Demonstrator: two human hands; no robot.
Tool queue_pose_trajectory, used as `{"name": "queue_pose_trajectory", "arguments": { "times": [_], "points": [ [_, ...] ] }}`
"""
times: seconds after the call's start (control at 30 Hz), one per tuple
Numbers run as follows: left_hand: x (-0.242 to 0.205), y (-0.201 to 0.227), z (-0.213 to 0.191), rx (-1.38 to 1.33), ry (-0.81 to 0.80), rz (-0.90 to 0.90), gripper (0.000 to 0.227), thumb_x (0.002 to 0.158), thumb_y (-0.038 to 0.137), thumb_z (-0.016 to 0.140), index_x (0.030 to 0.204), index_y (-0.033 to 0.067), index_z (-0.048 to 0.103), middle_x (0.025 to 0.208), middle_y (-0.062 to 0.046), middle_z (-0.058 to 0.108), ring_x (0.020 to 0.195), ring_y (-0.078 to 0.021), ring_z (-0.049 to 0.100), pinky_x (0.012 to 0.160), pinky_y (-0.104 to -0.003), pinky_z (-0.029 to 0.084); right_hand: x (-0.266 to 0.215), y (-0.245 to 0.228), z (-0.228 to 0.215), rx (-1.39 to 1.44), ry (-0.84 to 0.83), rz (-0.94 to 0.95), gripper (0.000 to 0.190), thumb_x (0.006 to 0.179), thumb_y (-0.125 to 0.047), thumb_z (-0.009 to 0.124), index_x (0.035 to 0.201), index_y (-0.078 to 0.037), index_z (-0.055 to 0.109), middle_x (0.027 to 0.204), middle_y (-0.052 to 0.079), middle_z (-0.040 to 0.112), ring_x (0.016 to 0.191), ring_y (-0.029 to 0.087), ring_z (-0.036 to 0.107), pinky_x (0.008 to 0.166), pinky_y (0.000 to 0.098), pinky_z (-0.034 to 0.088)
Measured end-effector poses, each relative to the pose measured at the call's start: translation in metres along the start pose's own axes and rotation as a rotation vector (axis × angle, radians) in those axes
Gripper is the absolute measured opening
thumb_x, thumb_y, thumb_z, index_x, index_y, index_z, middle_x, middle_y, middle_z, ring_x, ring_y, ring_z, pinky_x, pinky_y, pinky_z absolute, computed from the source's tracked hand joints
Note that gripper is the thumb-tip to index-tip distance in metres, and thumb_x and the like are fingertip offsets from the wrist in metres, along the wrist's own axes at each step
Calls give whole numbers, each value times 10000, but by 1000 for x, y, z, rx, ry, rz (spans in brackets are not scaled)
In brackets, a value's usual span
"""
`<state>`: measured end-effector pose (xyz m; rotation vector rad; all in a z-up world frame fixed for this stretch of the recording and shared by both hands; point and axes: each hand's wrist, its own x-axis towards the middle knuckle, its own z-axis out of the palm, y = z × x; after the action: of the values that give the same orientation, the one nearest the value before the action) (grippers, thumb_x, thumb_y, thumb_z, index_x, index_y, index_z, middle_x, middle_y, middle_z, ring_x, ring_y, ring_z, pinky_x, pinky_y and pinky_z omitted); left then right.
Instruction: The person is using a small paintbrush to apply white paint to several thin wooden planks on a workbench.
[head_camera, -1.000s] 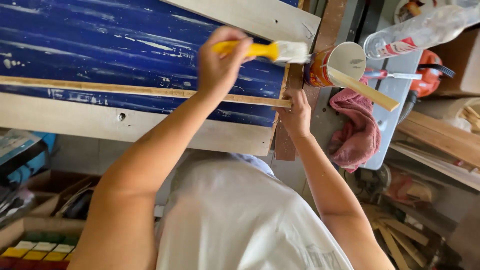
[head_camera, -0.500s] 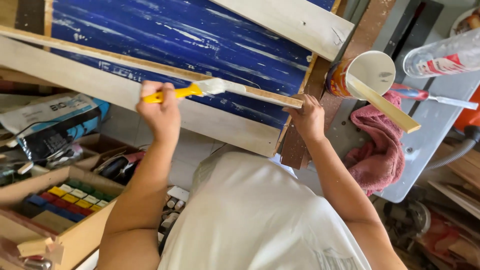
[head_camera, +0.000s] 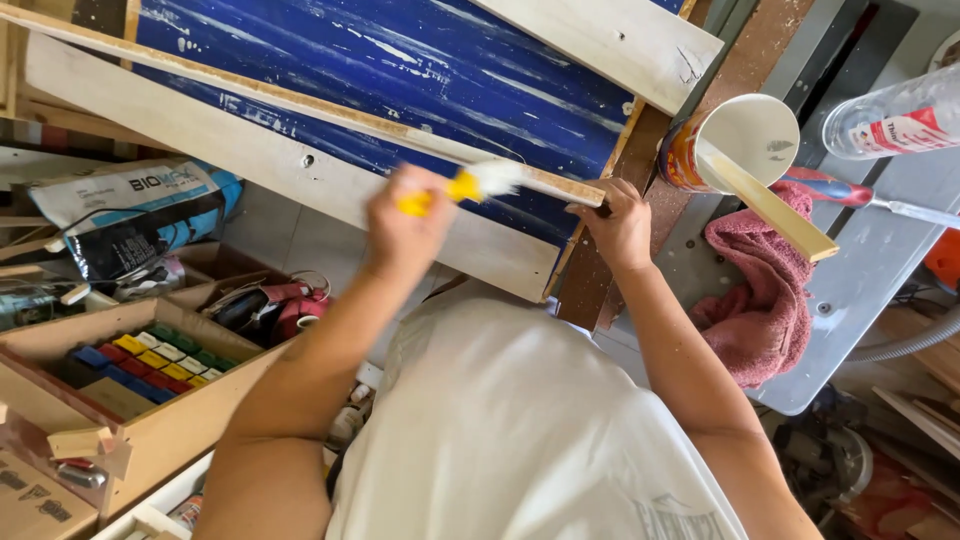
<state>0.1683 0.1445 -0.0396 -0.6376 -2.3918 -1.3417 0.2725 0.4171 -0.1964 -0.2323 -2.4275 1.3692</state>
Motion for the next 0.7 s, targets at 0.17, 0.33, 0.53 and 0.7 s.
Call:
{"name": "queue_pose_trajectory", "arguments": {
  "times": [0.17,0.33,0.53,0.7],
  "points": [
    [20,-35,-21,108,122,42,122,898,-12,768,867,76,689,724,-142,697,672,-347,722,616,-378,546,1,1,3,17,46,20,292,810,-177,935,1068,-109,816,999,89,765,982,372,742,897,458,581],
    [23,30,25,-138,-107,-60,99,936,17,761,877,35,683,750,-158,711,681,-335,733,681,-391,602,-2,18,6,30,36,-22,300,815,-183,932,1078,-94,820,1006,96,760,987,379,736,906,453,584],
    [43,22,9,92,-100,-14,128,964,-53,718,905,44,659,737,-128,668,662,-295,709,688,-362,592,-6,22,9,16,49,-49,334,800,-218,933,1084,-93,808,1015,96,759,987,370,733,911,459,581],
    [25,32,57,-63,-267,179,138,910,23,758,882,120,664,755,-93,719,710,-342,750,645,-383,587,-6,41,17,-2,41,-84,338,793,-199,932,1073,-68,795,1017,93,755,984,352,728,900,438,589]
  ]
}}
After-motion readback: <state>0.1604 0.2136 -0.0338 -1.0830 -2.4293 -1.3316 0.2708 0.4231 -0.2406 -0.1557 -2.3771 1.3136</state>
